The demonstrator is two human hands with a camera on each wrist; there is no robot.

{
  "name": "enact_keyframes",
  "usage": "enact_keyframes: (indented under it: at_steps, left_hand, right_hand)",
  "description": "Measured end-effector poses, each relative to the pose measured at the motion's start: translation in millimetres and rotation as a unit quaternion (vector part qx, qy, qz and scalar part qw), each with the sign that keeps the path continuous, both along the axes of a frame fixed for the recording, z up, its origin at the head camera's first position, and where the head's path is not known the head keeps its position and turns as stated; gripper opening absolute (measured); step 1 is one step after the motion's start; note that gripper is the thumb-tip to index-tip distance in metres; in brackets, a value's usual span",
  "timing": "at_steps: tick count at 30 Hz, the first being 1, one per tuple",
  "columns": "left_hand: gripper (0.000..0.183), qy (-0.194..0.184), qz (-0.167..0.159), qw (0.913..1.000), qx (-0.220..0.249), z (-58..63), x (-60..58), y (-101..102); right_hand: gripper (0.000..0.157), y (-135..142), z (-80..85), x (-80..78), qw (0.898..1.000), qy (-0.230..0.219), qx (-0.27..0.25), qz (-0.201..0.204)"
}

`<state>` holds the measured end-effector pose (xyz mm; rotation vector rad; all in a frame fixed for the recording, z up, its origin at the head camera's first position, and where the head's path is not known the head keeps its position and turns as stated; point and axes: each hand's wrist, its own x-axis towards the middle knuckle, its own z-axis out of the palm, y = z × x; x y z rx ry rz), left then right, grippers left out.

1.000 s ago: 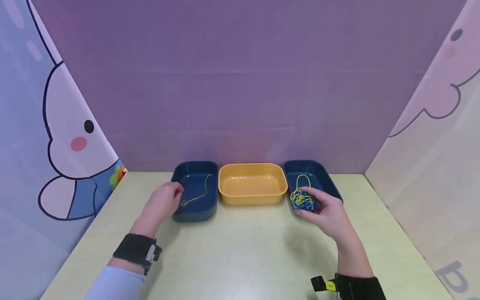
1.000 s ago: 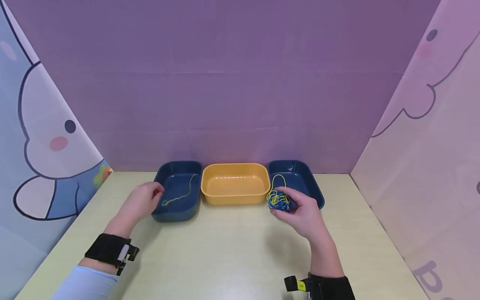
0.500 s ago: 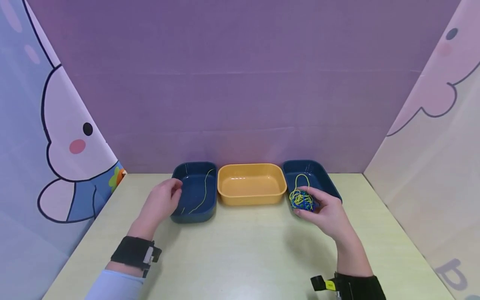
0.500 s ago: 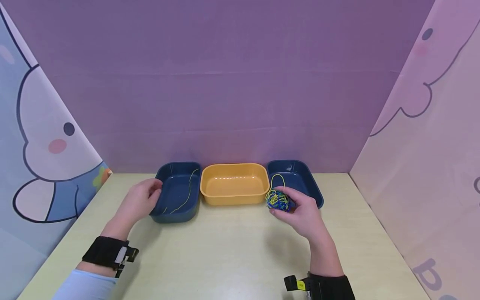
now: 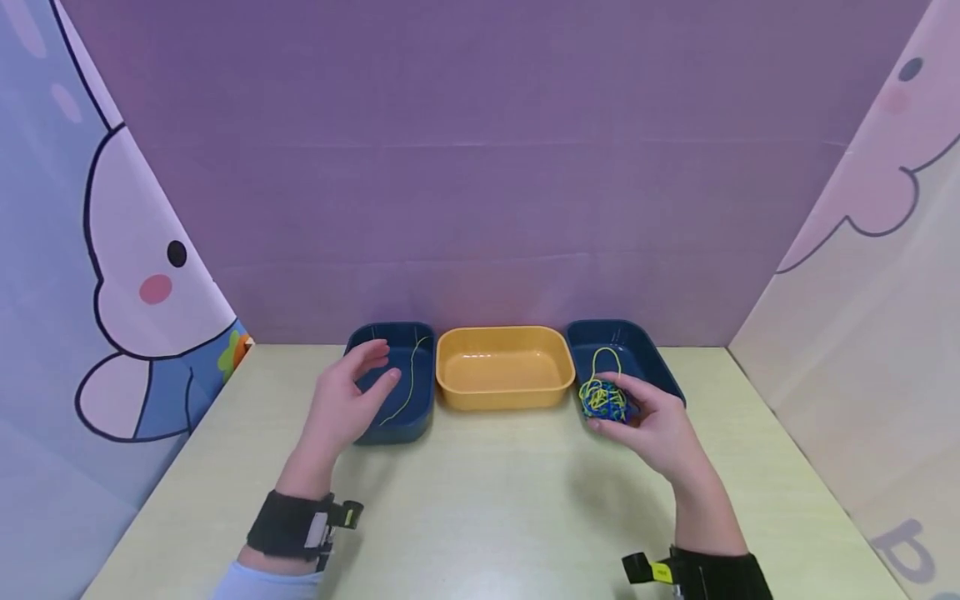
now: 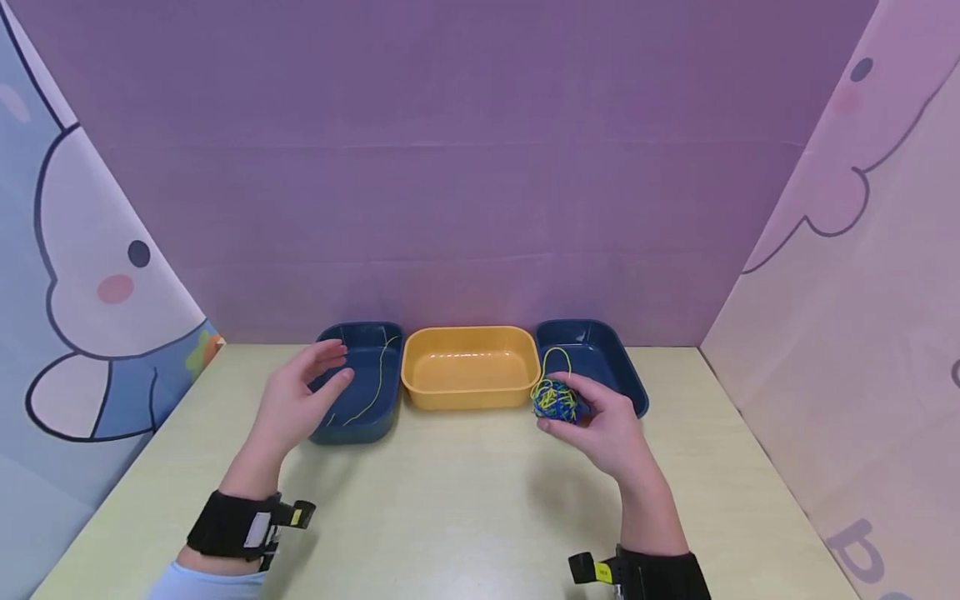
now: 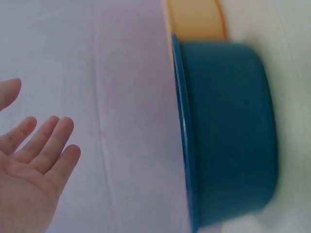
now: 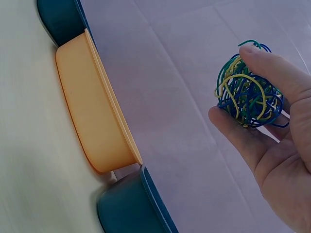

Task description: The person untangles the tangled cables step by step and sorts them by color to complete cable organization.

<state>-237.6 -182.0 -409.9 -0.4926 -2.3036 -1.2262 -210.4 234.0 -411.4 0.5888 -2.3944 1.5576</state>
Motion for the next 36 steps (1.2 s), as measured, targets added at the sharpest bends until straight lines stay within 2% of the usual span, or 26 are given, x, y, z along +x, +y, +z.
enact_keyframes:
  at_steps: [3,6,13,16,19,24,30,33,36]
  left_hand:
    - [0.042,0.000,-0.021,0.9988,0.043,-4.9,2.9,10.0]
    - [0.042,-0.007,-0.027,0.9982,0.054,-7.1,4.7,16.9]
    - [0.040,-0.014,-0.031,0.9960,0.083,-10.8,6.4,17.2]
    - [0.038,-0.016,-0.033,0.9967,0.073,-10.1,6.2,21.5]
    - [0.038,-0.022,-0.049,0.9968,0.060,-10.7,7.4,30.3]
    - [0.038,-0.030,-0.084,0.9951,0.043,-11.9,13.5,48.6]
    - [0.036,-0.029,-0.113,0.9924,0.038,-13.1,22.7,66.4]
    - [0.030,-0.026,-0.131,0.9901,0.043,-15.5,25.5,76.0]
    - [0.024,-0.031,-0.146,0.9874,0.052,-4.9,37.4,88.6]
  right_hand:
    - [0.057,-0.9,0.4,0.4,1.000,0.002,-0.007,0.008]
    - [0.056,-2.1,0.8,0.0,1.000,0.001,-0.008,0.014]
    - [0.057,-6.9,-0.7,-1.1,1.000,0.011,0.007,0.021]
    - [0.058,-9.3,-1.1,-1.5,1.000,0.009,0.008,0.023]
    - [0.058,-12.9,-1.9,-0.6,1.000,0.000,0.009,0.023]
    - [0.057,-19.8,-3.5,1.0,1.000,-0.017,0.004,0.019]
    - [0.058,-29.0,-3.6,3.4,0.999,-0.017,0.003,0.030]
    - [0.058,-37.6,5.0,10.4,0.999,-0.012,0.009,0.035]
    - [0.058,-43.7,9.6,14.7,0.999,-0.011,0.006,0.041]
